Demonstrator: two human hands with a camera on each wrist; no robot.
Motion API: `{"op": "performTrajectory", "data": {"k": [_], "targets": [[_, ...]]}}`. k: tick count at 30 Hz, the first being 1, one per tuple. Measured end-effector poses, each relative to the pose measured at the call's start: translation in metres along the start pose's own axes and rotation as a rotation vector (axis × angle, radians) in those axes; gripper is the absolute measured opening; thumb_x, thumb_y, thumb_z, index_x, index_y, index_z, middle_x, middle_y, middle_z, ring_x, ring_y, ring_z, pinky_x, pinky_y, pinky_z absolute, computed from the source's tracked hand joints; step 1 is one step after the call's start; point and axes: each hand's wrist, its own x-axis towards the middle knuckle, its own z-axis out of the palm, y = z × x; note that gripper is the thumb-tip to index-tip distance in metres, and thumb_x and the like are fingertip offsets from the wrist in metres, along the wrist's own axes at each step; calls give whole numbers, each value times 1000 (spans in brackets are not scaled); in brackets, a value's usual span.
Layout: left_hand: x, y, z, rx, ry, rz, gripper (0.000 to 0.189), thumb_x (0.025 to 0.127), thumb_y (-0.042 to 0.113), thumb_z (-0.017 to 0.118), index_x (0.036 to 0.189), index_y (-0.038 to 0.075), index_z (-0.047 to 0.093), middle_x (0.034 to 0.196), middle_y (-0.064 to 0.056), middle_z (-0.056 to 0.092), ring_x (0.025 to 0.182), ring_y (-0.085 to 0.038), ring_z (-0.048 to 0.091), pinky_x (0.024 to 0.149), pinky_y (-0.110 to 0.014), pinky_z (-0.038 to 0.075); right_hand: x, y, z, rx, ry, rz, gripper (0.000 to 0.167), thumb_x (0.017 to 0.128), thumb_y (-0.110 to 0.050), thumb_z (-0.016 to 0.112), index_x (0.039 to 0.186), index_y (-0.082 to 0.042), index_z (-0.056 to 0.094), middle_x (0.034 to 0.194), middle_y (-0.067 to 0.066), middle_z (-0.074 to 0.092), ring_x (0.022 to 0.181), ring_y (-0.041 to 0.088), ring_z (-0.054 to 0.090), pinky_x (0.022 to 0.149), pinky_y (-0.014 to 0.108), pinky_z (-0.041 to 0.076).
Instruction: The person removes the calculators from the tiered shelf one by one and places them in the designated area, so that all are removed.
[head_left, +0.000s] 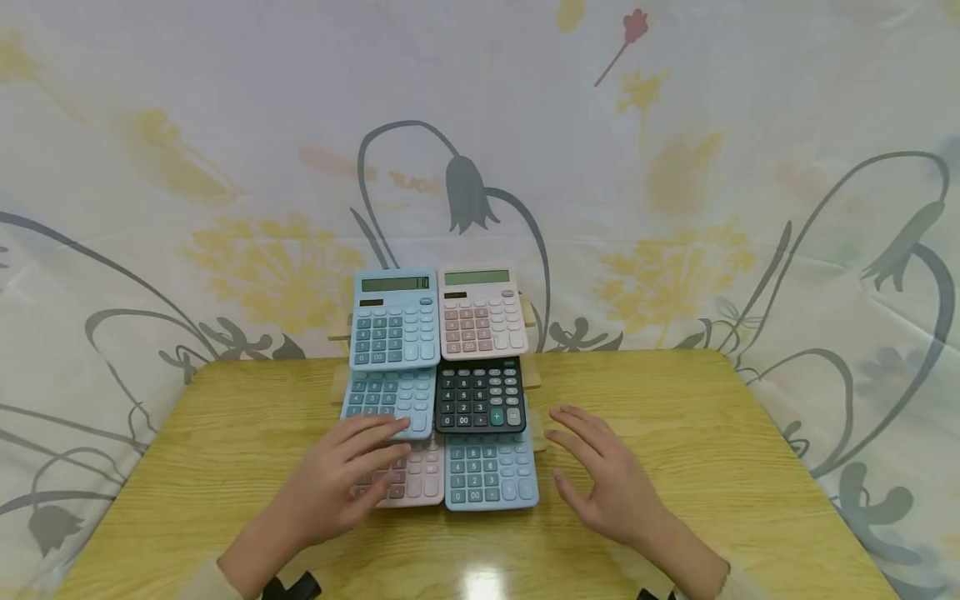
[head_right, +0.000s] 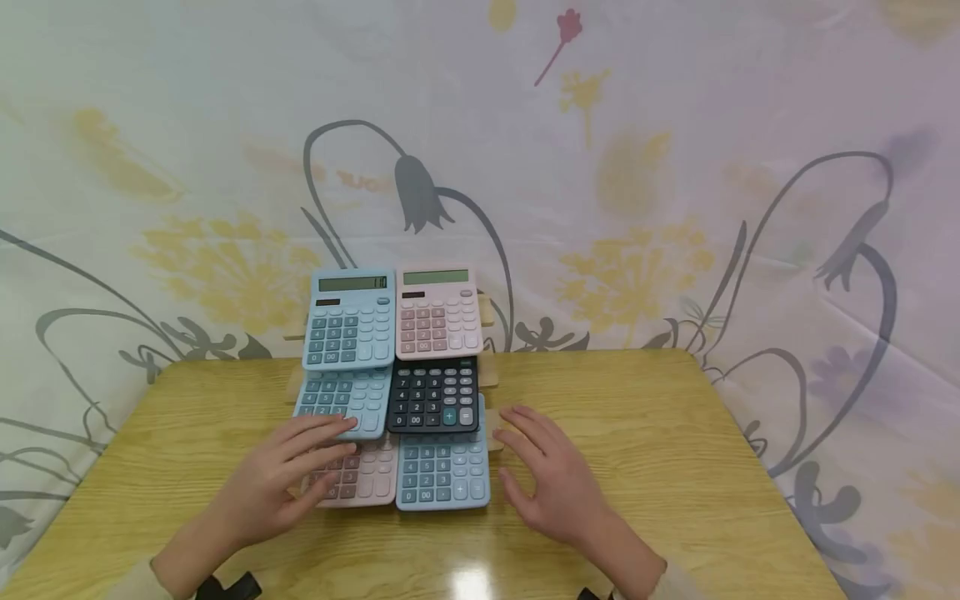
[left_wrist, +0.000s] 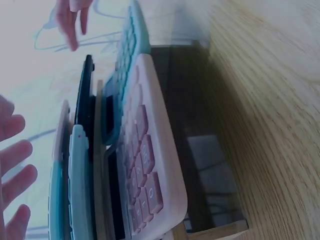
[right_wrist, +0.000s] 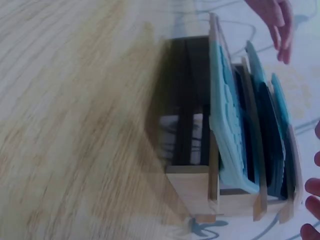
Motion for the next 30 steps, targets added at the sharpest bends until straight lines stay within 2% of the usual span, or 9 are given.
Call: {"op": "performTrajectory", "data": {"k": [4, 7, 9, 11, 13, 15, 20, 23, 30], "targets": [[-1, -2, -1, -54, 95, -44, 32, 104, 30, 51, 109, 8, 74, 127, -9, 66, 115, -29, 60, 111, -26, 32, 2, 5, 1, 43, 83, 53, 32, 99, -28, 56, 120, -5, 66, 131, 11, 60, 117, 31, 55, 102, 30, 39], [-4, -7, -3, -101, 166, -82, 34, 105, 30, 50, 107, 7, 74, 122, -11, 67, 111, -28, 61, 107, -24, 36, 6, 10, 2, 80, 121, 95, 29, 93, -16, 64, 120, -4, 66, 128, 13, 61, 115, 31, 56, 95, 35, 44], [-7, -10, -5, -129, 204, -120, 34, 105, 30, 51, 106, 5, 74, 121, -12, 68, 110, -27, 61, 105, -22, 37, 10, 14, 2, 97, 143, 114, 36, 85, -4, 67, 121, -4, 66, 127, 13, 62, 114, 31, 56, 93, 38, 45], [-12, -13, -7, -156, 237, -164, 33, 105, 30, 52, 106, 4, 74, 119, -12, 68, 110, -26, 60, 103, -21, 39, 14, 17, 2, 114, 152, 136, 38, 84, -1, 68, 122, -4, 66, 127, 12, 62, 115, 31, 57, 91, 41, 47], [-17, -15, -8, -182, 262, -215, 28, 103, 24, 56, 106, 3, 74, 119, -13, 68, 112, -24, 60, 102, -20, 39, 19, 19, 1, 123, 161, 151, 40, 85, 0, 68, 124, -4, 65, 127, 12, 62, 116, 30, 57, 89, 44, 48], [-22, -16, -10, -201, 285, -272, 17, 98, 10, 63, 108, 1, 73, 119, -13, 68, 114, -20, 59, 100, -19, 40, 23, 22, 1, 122, 174, 150, 41, 85, 1, 67, 126, -4, 65, 128, 11, 63, 116, 30, 58, 88, 47, 49], [-33, -21, -15, -208, 302, -489, 34, 84, -16, 66, 113, 0, 71, 119, -12, 69, 118, -5, 57, 97, -16, 40, 31, 29, 2, 142, 203, 157, 47, 85, 4, 67, 131, -3, 63, 126, 11, 65, 111, 29, 62, 81, 45, 54], [-38, -25, -16, -223, 302, -611, 35, 88, -15, 63, 118, 2, 69, 120, -12, 68, 115, 1, 56, 92, -13, 41, 35, 33, 4, 196, 202, 221, 46, 88, 4, 66, 133, -3, 61, 124, 10, 66, 109, 27, 63, 81, 44, 55], [-51, -32, -15, -295, 248, -803, 32, 98, -2, 59, 129, 5, 65, 123, -13, 65, 107, 2, 56, 86, -9, 42, 46, 45, 7, 384, 188, 398, 41, 96, 2, 62, 137, -1, 57, 126, 15, 64, 114, 29, 62, 88, 35, 54]]}}
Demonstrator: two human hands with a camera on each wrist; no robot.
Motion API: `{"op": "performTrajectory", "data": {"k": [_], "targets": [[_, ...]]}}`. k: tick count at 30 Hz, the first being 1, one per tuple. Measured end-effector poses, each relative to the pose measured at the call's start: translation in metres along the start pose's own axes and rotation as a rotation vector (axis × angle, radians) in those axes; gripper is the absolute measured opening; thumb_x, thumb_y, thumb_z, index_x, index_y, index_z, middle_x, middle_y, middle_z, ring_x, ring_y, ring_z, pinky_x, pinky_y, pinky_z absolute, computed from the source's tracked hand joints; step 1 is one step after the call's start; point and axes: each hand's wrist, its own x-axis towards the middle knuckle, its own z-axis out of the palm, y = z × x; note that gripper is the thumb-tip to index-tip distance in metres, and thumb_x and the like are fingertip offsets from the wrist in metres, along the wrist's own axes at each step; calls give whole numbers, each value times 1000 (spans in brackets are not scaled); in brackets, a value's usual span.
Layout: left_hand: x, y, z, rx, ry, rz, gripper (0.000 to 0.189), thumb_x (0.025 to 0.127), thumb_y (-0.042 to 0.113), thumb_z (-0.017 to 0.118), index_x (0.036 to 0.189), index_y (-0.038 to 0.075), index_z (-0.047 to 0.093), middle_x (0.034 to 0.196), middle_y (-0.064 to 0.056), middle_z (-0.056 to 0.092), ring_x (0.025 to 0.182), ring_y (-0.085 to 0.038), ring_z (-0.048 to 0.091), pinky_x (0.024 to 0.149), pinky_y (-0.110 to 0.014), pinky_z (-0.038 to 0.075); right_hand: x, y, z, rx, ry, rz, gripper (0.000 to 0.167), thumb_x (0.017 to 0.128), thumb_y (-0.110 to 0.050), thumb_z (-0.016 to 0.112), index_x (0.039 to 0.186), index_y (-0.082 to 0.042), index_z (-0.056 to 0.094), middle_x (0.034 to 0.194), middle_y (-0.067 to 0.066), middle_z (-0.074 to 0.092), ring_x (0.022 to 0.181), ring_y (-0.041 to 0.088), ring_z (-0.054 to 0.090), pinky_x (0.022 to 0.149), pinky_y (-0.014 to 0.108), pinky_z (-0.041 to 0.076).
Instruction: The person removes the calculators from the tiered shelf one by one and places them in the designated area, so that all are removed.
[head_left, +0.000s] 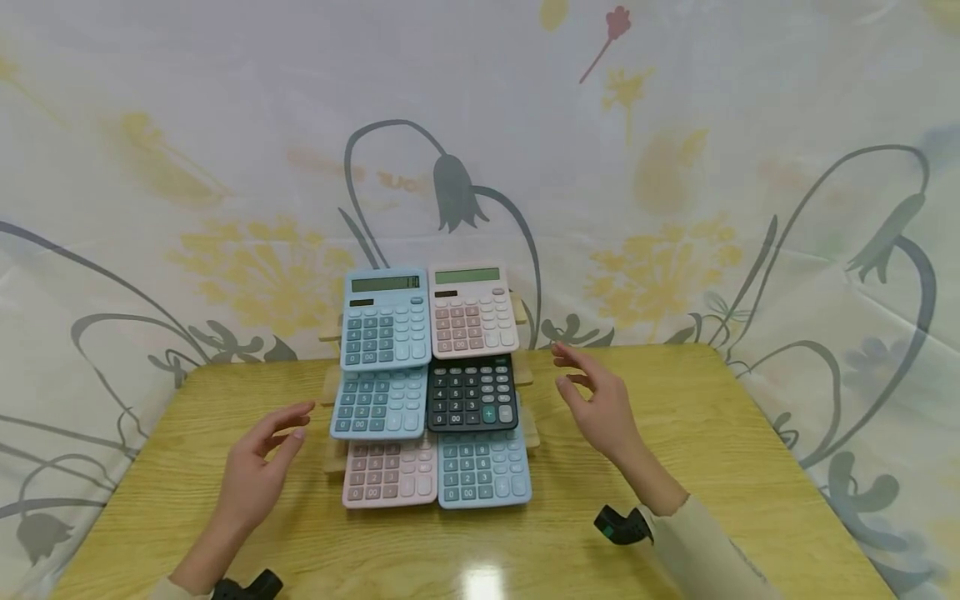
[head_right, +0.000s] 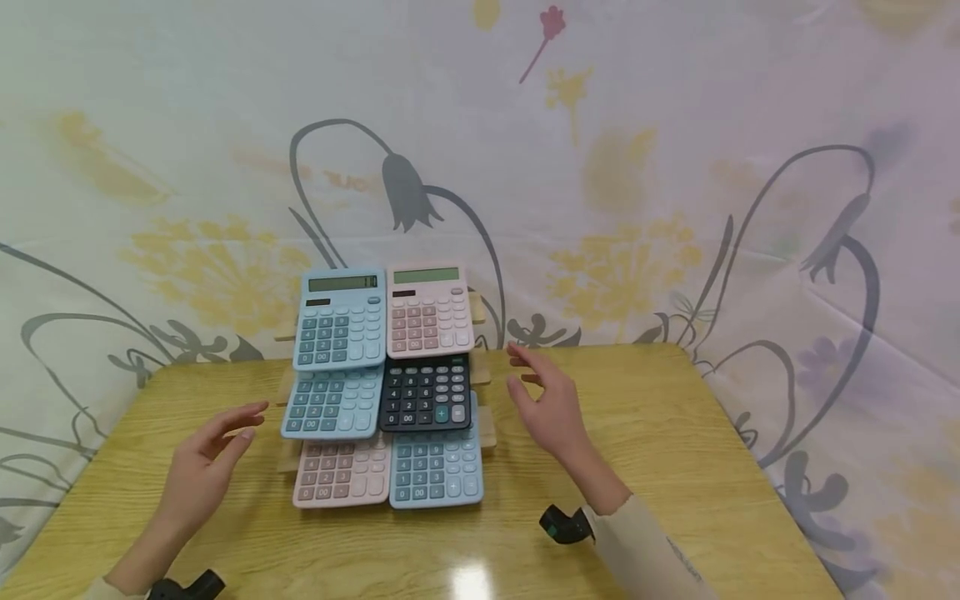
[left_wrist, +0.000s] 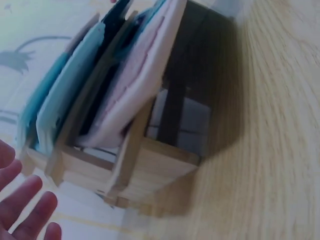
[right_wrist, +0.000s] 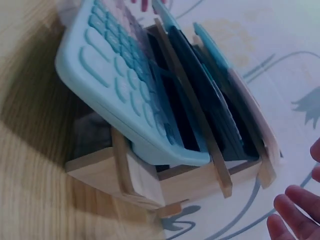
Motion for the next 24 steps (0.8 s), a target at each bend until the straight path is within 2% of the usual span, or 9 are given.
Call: {"op": "performTrajectory", "data": {"k": [3, 6, 9, 14, 19, 24], "targets": [[-2, -6, -1, 5, -45, -77, 32, 101, 3, 58, 132, 5, 62, 126, -14, 64, 108, 3, 55, 84, -9, 44, 7, 2, 1, 52, -4, 63, 43, 97, 2, 61, 139, 0, 55, 128, 19, 63, 115, 32, 61, 89, 33, 53], [-3, -11, -1, -5, -98, -139, 33, 102, 7, 57, 134, 5, 60, 130, -15, 62, 108, 4, 54, 83, -10, 45, 13, 5, 1, 80, -12, 113, 44, 99, 0, 59, 142, 0, 52, 130, 20, 62, 116, 35, 60, 91, 40, 53], [-4, -15, 1, -39, -148, -186, 34, 102, 8, 57, 136, 3, 58, 133, -16, 60, 109, 2, 55, 82, -14, 48, 19, 9, 2, 88, -25, 161, 44, 101, -4, 57, 144, 0, 49, 132, 18, 61, 118, 33, 60, 93, 47, 51], [-5, -19, 5, -76, -198, -245, 36, 101, 12, 59, 136, 2, 57, 136, -15, 59, 110, -5, 58, 82, -20, 51, 26, 14, 4, 86, -31, 223, 44, 103, -11, 57, 145, -5, 50, 132, 14, 61, 119, 29, 59, 97, 49, 49], [-6, -23, 8, -109, -233, -275, 35, 99, 11, 63, 132, 0, 60, 137, -17, 57, 109, -9, 59, 82, -23, 53, 33, 17, 10, 134, -15, 269, 43, 102, -10, 56, 145, -5, 51, 131, 16, 62, 118, 30, 59, 98, 49, 47], [-8, -25, 8, -82, -255, -257, 28, 96, 15, 68, 120, 1, 69, 139, -13, 57, 114, 4, 51, 85, -22, 50, 38, 18, 16, 193, -17, 307, 42, 102, -5, 55, 144, -2, 51, 131, 20, 60, 119, 32, 59, 99, 46, 47]]}}
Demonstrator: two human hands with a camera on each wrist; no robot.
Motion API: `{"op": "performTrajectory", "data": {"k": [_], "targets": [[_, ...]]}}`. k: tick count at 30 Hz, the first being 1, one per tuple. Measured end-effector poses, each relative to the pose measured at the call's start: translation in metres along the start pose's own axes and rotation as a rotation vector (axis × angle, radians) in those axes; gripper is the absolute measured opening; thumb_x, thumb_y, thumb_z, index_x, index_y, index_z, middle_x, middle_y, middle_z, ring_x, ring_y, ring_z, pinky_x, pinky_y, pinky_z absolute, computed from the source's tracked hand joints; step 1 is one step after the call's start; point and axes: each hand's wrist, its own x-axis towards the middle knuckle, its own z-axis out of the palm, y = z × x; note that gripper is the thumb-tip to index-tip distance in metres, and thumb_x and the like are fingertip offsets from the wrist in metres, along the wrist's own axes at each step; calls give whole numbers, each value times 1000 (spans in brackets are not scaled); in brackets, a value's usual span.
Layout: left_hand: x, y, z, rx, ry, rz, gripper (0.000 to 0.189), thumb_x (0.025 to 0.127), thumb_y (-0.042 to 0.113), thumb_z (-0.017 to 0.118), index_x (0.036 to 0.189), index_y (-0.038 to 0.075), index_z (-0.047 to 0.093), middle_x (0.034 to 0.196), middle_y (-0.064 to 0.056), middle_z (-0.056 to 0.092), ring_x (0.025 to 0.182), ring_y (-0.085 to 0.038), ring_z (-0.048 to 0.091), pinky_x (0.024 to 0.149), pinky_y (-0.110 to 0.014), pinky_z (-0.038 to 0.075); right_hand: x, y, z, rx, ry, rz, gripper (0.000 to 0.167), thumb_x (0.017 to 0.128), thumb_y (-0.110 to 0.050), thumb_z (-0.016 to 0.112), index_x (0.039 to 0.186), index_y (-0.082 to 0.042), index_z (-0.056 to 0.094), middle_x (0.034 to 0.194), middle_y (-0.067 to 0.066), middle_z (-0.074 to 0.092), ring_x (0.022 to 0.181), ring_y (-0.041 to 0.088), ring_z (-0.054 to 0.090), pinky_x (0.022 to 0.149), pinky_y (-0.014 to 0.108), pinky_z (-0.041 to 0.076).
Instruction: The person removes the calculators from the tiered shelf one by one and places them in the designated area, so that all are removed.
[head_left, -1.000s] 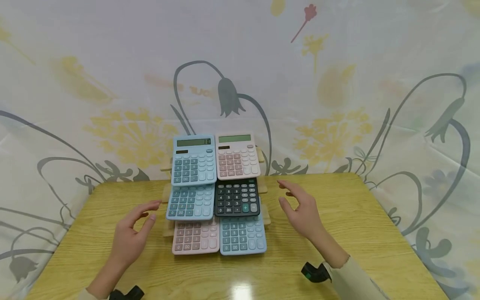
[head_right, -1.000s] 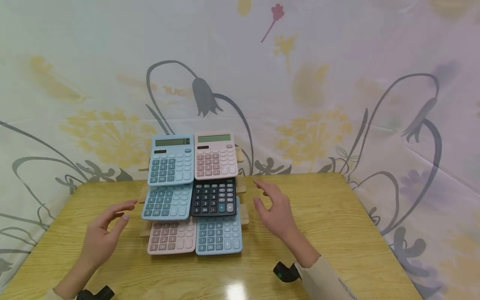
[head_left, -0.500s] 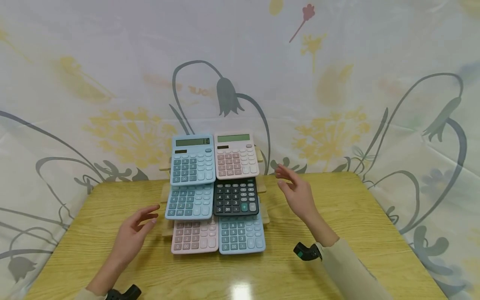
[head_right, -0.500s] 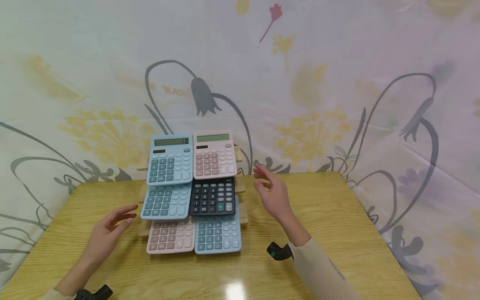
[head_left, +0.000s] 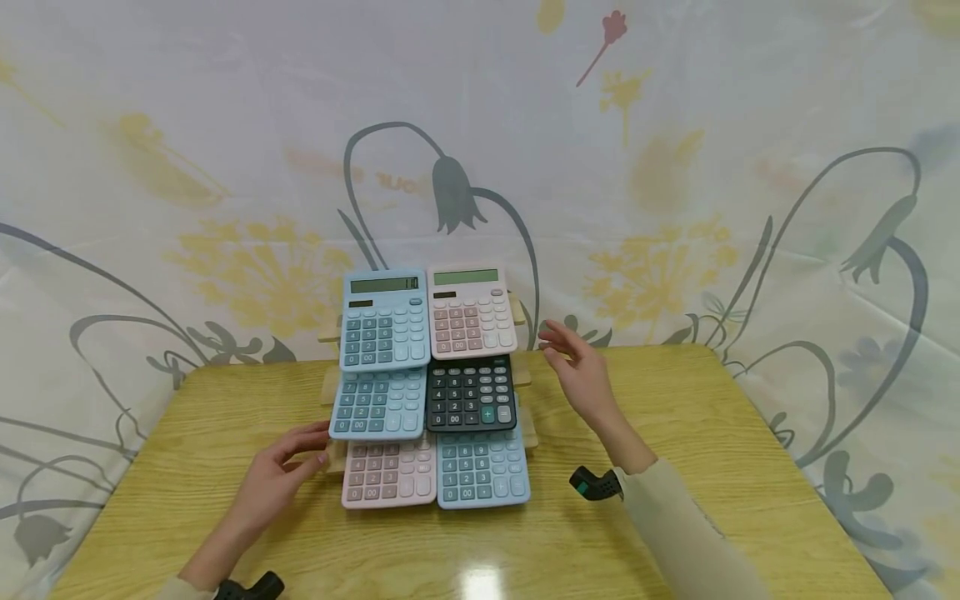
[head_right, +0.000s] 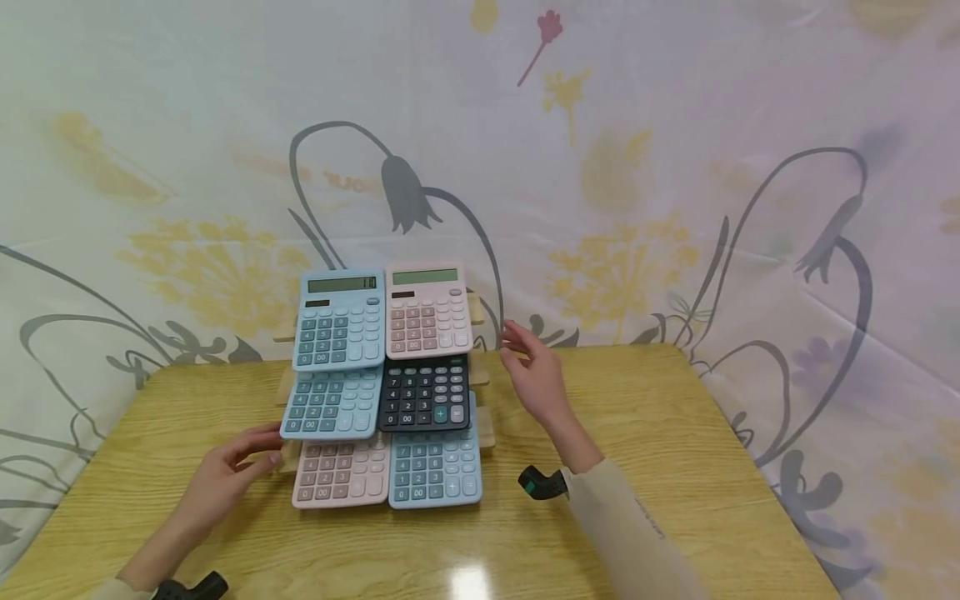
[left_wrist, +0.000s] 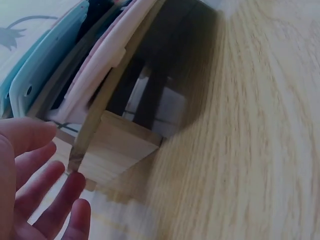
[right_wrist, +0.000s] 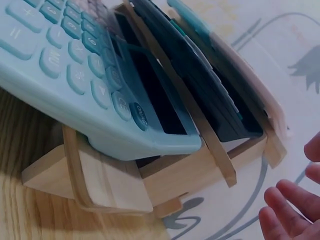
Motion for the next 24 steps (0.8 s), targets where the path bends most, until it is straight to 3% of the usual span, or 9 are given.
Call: {"op": "performTrajectory", "data": {"k": [7, 10, 17, 20, 24], "targets": [[1, -6, 3, -14, 9, 38, 25, 90, 9, 74, 113, -2, 72, 135, -18, 58, 111, 12, 48, 82, -22, 52, -1, -18, 5, 18, -35, 28, 41, 102, 1, 52, 143, 4, 49, 132, 25, 58, 121, 37, 56, 100, 47, 46], [0, -9, 6, -52, 12, 61, 24, 88, 3, 75, 111, -4, 72, 133, -14, 58, 109, 11, 50, 82, -22, 53, -3, -31, 8, 19, -39, 26, 41, 102, 1, 52, 142, 5, 49, 130, 25, 59, 119, 37, 58, 100, 45, 47], [1, -12, 8, -92, -7, 56, 18, 87, 1, 75, 105, -4, 74, 134, -22, 56, 111, 10, 50, 83, -20, 53, 6, -16, 14, 76, -35, -16, 42, 102, -5, 56, 143, -1, 51, 131, 21, 61, 118, 34, 60, 101, 45, 46], [1, -14, 8, -92, 1, 60, 16, 87, 2, 75, 102, -3, 75, 132, -17, 57, 111, 10, 51, 83, -19, 52, 7, -18, 16, 91, -38, -32, 41, 101, -5, 57, 142, -1, 52, 130, 21, 61, 118, 35, 60, 101, 45, 46], [1, -17, 8, -103, 17, 58, 16, 86, 2, 76, 102, -3, 75, 128, 0, 60, 111, 10, 51, 82, -19, 52, 9, -22, 19, 127, -51, -24, 42, 101, -6, 58, 142, -1, 52, 130, 22, 61, 119, 34, 59, 99, 41, 48]]}}
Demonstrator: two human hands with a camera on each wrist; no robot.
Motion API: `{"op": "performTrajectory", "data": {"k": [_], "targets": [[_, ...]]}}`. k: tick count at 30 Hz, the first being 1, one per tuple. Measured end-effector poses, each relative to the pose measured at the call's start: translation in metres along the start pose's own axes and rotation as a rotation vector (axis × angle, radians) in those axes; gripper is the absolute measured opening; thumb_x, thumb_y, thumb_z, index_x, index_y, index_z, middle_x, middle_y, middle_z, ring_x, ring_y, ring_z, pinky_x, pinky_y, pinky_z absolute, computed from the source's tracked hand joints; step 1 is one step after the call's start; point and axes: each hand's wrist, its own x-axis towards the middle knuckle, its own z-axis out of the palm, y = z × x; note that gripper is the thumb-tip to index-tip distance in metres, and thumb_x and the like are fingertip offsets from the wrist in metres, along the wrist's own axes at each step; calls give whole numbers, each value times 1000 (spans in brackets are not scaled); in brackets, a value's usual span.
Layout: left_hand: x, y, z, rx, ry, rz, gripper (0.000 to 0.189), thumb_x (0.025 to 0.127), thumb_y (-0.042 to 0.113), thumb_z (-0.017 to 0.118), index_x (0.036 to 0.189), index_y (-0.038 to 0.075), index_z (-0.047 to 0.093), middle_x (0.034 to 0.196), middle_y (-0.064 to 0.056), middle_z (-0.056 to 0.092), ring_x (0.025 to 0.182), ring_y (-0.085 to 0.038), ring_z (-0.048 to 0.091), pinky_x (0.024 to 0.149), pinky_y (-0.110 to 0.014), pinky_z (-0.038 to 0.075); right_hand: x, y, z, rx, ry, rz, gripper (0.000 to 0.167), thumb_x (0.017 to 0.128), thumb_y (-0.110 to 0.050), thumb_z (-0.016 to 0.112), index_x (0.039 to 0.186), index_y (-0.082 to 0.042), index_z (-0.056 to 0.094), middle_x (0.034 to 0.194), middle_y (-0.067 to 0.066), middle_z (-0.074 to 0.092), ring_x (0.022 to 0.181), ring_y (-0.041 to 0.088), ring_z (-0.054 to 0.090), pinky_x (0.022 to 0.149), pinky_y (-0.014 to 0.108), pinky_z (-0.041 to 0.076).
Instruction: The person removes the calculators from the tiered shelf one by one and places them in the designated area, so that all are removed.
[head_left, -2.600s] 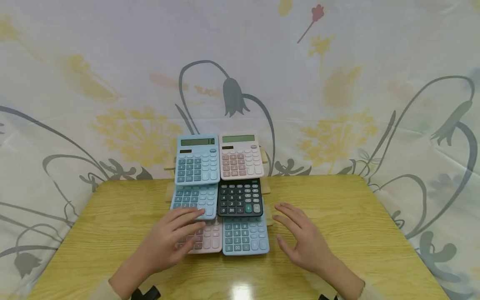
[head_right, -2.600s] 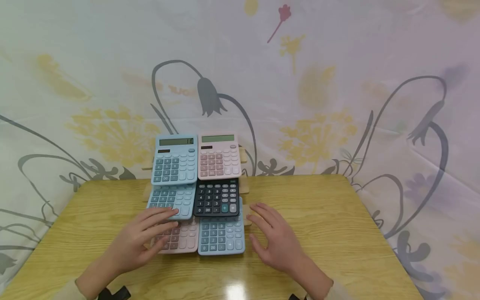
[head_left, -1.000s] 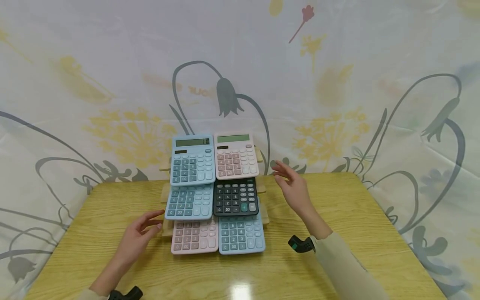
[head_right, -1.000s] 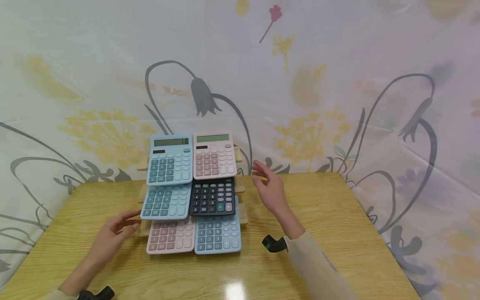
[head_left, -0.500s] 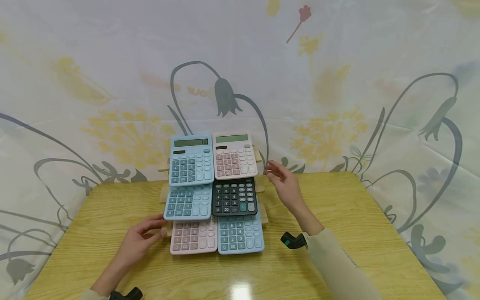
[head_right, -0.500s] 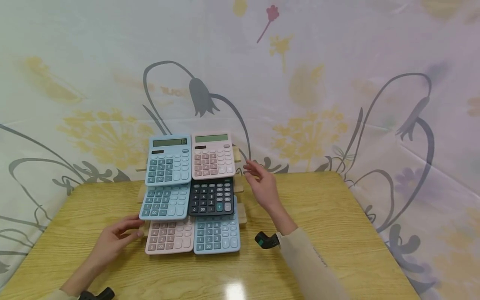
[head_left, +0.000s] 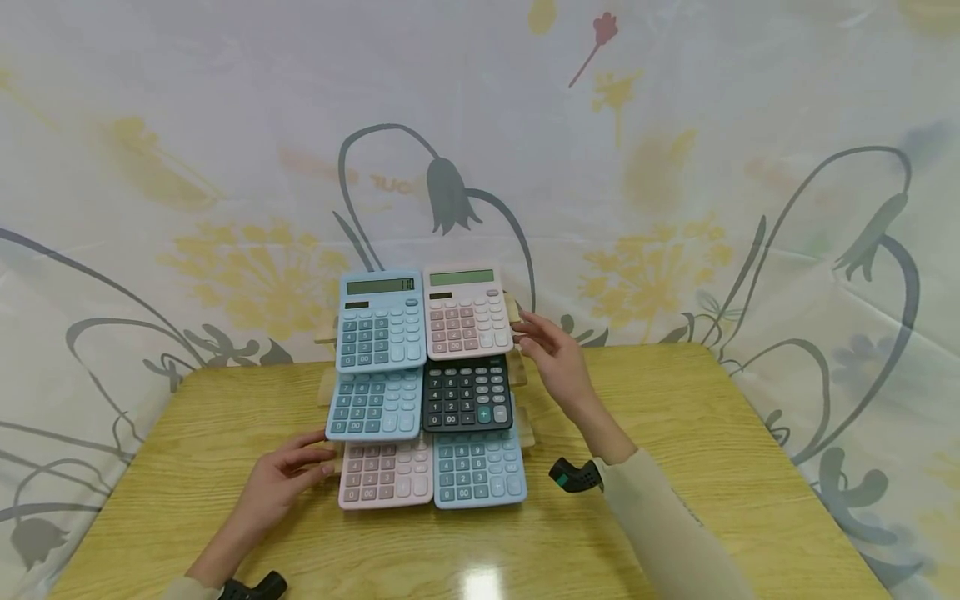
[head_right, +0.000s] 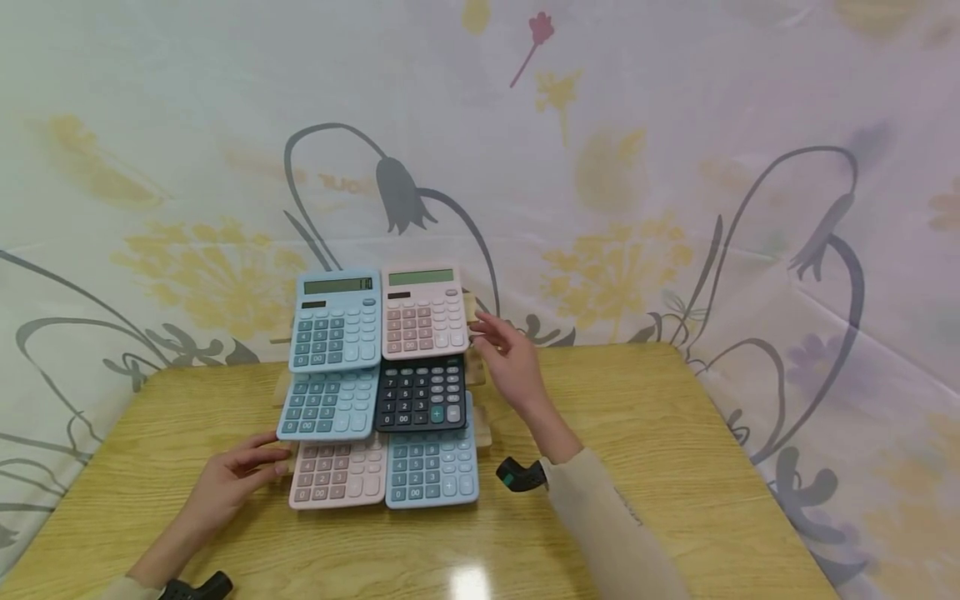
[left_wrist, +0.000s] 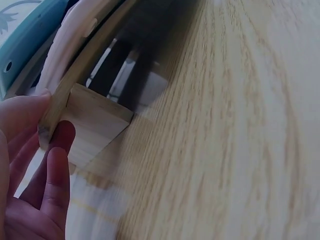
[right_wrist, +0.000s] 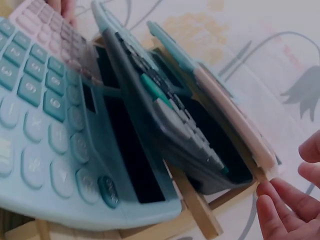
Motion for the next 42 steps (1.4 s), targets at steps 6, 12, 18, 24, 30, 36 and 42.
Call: {"op": "performTrajectory", "data": {"k": [6, 12, 18, 24, 30, 36, 42], "targets": [[-1, -5, 1, -26, 23, 0, 15, 85, 1, 77, 100, -5, 75, 119, 20, 60, 110, 10, 52, 81, -17, 51, 2, -4, 5, -33, -11, 19, 41, 100, -7, 58, 140, 0, 54, 131, 21, 60, 119, 34, 58, 97, 39, 49], [0, -8, 2, -26, 40, 7, 14, 85, 0, 77, 98, -5, 75, 117, 23, 60, 108, 9, 54, 83, -13, 47, 5, -5, 9, -58, 3, 35, 37, 99, -7, 60, 136, 0, 58, 129, 18, 61, 113, 31, 62, 91, 39, 50], [-1, -7, 2, -70, 23, -29, 18, 85, 0, 76, 101, -8, 73, 117, 25, 59, 100, 2, 61, 77, -19, 53, 8, -6, 13, -45, 14, 96, 37, 98, -7, 60, 135, -4, 60, 126, 17, 62, 103, 29, 64, 88, 40, 52], [-1, -6, 1, -66, 20, -32, 20, 85, -1, 77, 103, -8, 73, 117, 26, 58, 98, 1, 62, 76, -20, 53, 10, -6, 15, -8, 17, 117, 37, 98, -4, 60, 134, -3, 60, 125, 18, 61, 104, 29, 64, 88, 41, 53], [0, -6, 3, -71, 13, -18, 20, 85, -1, 77, 103, -8, 73, 117, 26, 58, 103, 4, 60, 79, -19, 52, 11, -5, 14, 39, 10, 136, 34, 98, -3, 59, 132, 0, 61, 127, 18, 58, 105, 29, 63, 94, 52, 49], [1, -6, 4, -59, 14, -36, 20, 85, 1, 77, 103, -6, 73, 122, 13, 60, 102, 3, 59, 78, -20, 53, 12, -7, 13, 89, -20, 176, 35, 100, -2, 56, 135, 0, 59, 129, 19, 55, 104, 27, 62, 94, 49, 51], [2, -8, 3, -50, 3, -61, 20, 86, 3, 77, 104, -5, 74, 129, -5, 58, 104, 3, 58, 77, -21, 52, 11, -11, 13, 112, -45, 210, 37, 102, -1, 53, 138, -1, 56, 131, 18, 53, 104, 27, 61, 91, 38, 54]]}}
